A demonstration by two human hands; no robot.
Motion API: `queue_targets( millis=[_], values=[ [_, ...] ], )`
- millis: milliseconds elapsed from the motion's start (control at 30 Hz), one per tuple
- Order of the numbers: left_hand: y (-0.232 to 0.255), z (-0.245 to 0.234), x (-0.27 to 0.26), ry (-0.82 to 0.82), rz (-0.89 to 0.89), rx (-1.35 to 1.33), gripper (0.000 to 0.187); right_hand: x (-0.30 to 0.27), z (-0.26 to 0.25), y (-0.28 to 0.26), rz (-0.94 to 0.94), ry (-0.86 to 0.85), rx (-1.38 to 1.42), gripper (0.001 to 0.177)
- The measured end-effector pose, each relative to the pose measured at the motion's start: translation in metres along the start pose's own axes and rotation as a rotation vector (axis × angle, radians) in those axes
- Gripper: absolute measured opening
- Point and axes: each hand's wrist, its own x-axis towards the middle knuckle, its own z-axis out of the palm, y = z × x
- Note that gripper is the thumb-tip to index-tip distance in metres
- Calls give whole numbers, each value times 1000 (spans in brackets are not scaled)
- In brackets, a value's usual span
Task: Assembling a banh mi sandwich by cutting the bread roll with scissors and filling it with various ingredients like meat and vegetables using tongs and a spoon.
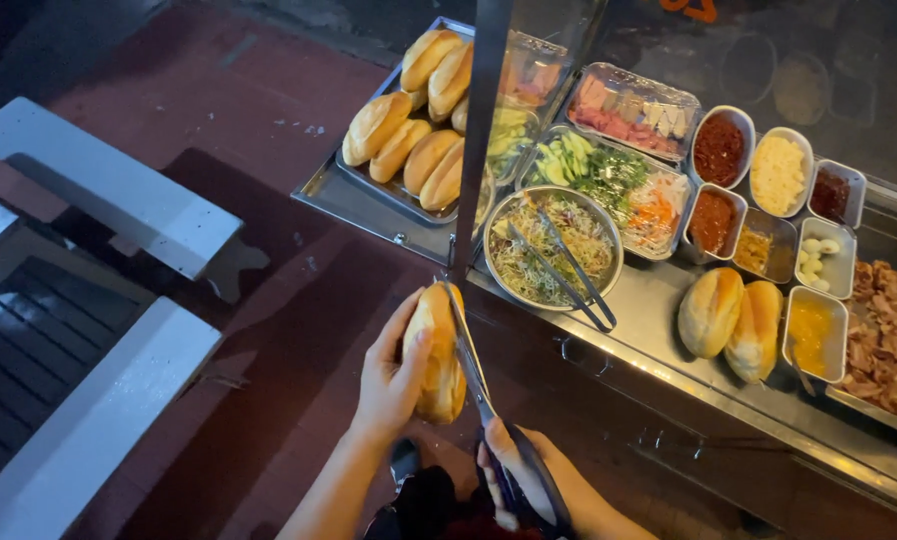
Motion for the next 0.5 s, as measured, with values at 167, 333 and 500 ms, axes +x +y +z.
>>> queue_targets(
  millis=[167,333,500],
  values=[
    [-24,-22,17,-103,90,85,59,-2,-8,-6,48,65,-41,55],
    [-56,-59,47,-217,135,287,62,-1,-24,-10,136,60,-90,56],
    [-19,-71,52,385,-658,-148,75,3,-83,18,244,132,-461,46]
  ],
)
